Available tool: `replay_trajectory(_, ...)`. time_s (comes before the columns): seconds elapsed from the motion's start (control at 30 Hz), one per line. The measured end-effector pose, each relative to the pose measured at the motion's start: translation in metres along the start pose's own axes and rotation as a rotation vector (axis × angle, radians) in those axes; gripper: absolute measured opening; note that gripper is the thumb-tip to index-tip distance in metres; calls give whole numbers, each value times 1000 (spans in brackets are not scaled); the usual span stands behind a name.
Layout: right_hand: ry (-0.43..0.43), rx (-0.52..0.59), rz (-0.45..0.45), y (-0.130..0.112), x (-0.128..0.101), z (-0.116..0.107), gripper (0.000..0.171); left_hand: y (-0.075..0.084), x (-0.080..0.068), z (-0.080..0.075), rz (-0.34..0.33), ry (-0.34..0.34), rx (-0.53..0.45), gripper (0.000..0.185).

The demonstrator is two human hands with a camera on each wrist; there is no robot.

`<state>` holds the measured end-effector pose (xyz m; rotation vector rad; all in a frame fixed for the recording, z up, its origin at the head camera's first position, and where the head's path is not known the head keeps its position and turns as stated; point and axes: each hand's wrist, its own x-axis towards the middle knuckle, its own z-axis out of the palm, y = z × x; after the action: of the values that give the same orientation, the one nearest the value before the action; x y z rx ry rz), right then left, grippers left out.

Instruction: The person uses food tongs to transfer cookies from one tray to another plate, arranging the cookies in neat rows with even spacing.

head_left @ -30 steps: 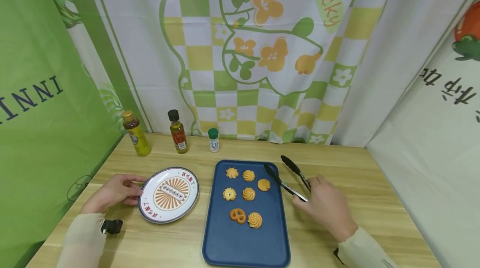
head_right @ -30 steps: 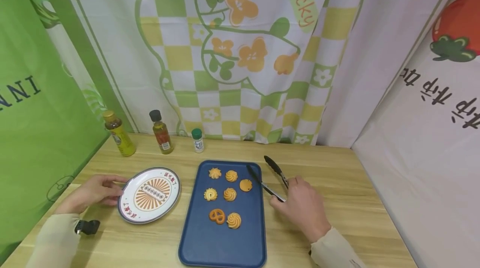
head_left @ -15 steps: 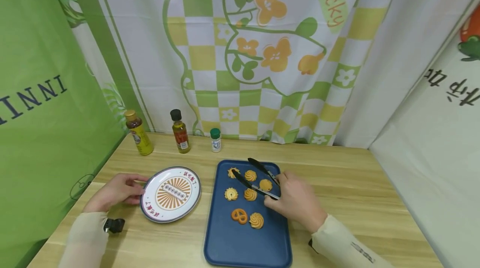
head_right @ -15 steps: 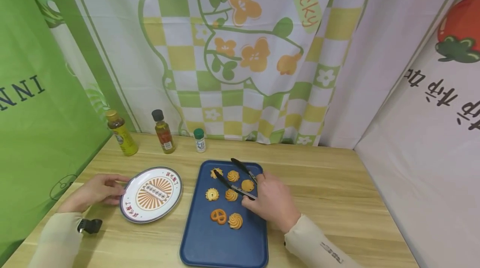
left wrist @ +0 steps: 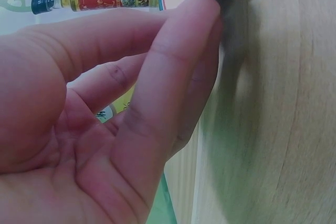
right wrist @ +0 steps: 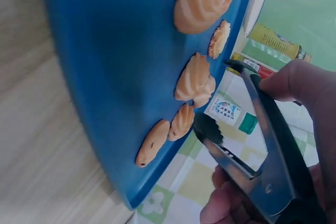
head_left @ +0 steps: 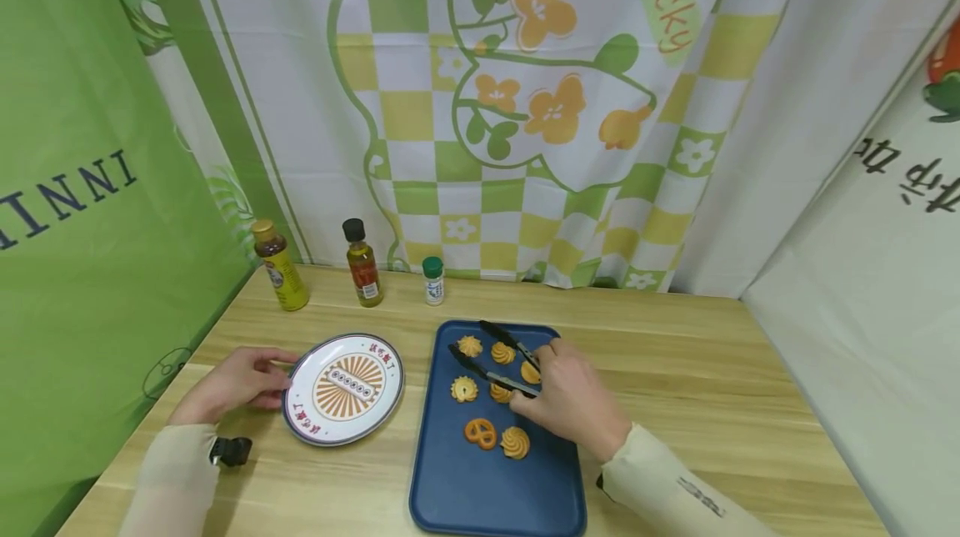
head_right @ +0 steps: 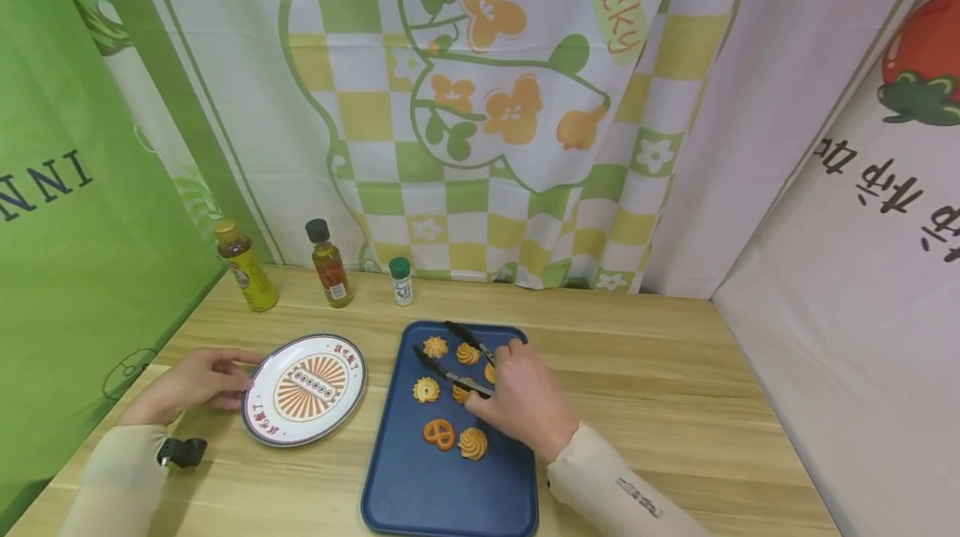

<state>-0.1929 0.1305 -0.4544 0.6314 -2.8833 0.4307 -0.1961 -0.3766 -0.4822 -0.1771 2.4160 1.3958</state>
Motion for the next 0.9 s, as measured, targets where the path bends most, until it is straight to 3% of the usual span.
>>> replay_trajectory(0.4,-57,13,30,-11,6,-2,49,3,-1,1,0,5,6,56)
replay_trajectory(0.6,-104,66,72,-18,10,-11,36,4,-2,1,5,4,13,56)
replay_trajectory(0.9,-116,70,84,-24,16,-17,62,1,0,1,-1,5,13,56)
